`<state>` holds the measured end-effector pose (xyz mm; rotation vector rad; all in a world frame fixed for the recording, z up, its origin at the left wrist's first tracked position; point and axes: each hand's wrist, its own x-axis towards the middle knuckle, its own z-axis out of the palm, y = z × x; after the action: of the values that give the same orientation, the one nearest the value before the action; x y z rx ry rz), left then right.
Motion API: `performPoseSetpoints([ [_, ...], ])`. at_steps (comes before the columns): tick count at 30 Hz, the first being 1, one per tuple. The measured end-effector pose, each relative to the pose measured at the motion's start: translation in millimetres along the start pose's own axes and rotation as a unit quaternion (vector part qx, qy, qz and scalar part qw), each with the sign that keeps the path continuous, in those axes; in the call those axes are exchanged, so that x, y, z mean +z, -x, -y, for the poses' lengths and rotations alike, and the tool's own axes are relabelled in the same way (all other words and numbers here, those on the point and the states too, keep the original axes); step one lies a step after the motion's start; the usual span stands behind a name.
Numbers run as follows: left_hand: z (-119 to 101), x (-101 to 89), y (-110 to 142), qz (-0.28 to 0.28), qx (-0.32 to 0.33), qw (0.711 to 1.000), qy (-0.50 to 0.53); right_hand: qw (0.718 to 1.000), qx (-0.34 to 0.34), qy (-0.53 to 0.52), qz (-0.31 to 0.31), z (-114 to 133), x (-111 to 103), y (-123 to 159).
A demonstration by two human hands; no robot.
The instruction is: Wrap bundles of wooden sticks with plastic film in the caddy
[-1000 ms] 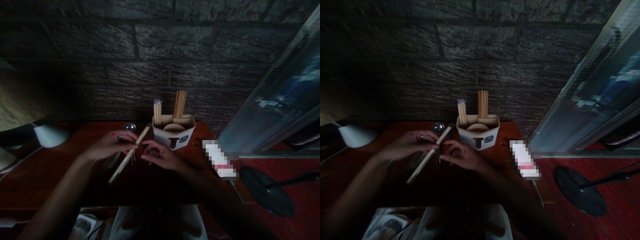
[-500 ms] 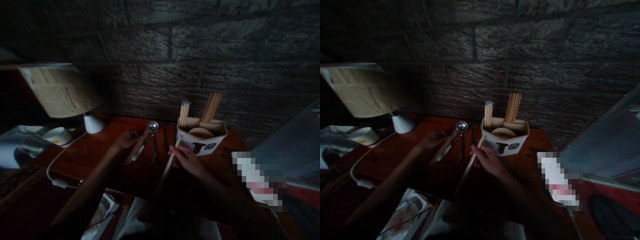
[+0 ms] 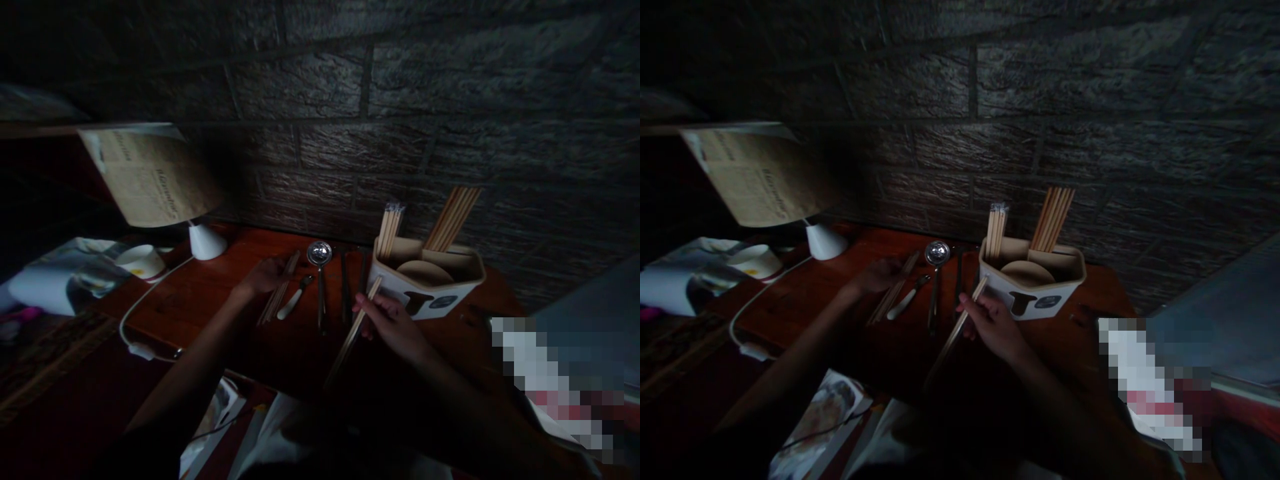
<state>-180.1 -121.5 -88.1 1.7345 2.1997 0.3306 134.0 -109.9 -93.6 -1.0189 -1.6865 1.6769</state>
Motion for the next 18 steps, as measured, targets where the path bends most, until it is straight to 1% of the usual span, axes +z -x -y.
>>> performPoseSetpoints([
  [3, -3, -4.0, -1, 0.021, -0.012, 1.000, -0.005, 1.000, 0.006, 0.005, 0.008, -3, 1, 1],
  [6, -4, -11.2, -1, 0.032, -0.020, 0.999, 0.013, 1.000, 0.007, 0.009, 0.012, -5, 2, 1],
  [9, 0, -17.5, 1, 0.032, -0.024, 0.998, 0.055, 1.000, 0.011, 0.008, 0.012, -4, 2, 1],
  [12, 4, -19.7, 1, 0.034, -0.032, 0.992, 0.116, 1.000, 0.014, 0.007, 0.006, -2, 1, 1],
  [15, 6, -19.6, -1, 0.027, -0.034, 0.984, 0.172, 1.000, 0.013, 0.008, 0.008, -2, 0, 0],
  [18, 9, -21.4, -4, -0.003, -0.023, 0.980, 0.197, 1.000, 0.020, 0.011, 0.011, -4, 1, -1],
])
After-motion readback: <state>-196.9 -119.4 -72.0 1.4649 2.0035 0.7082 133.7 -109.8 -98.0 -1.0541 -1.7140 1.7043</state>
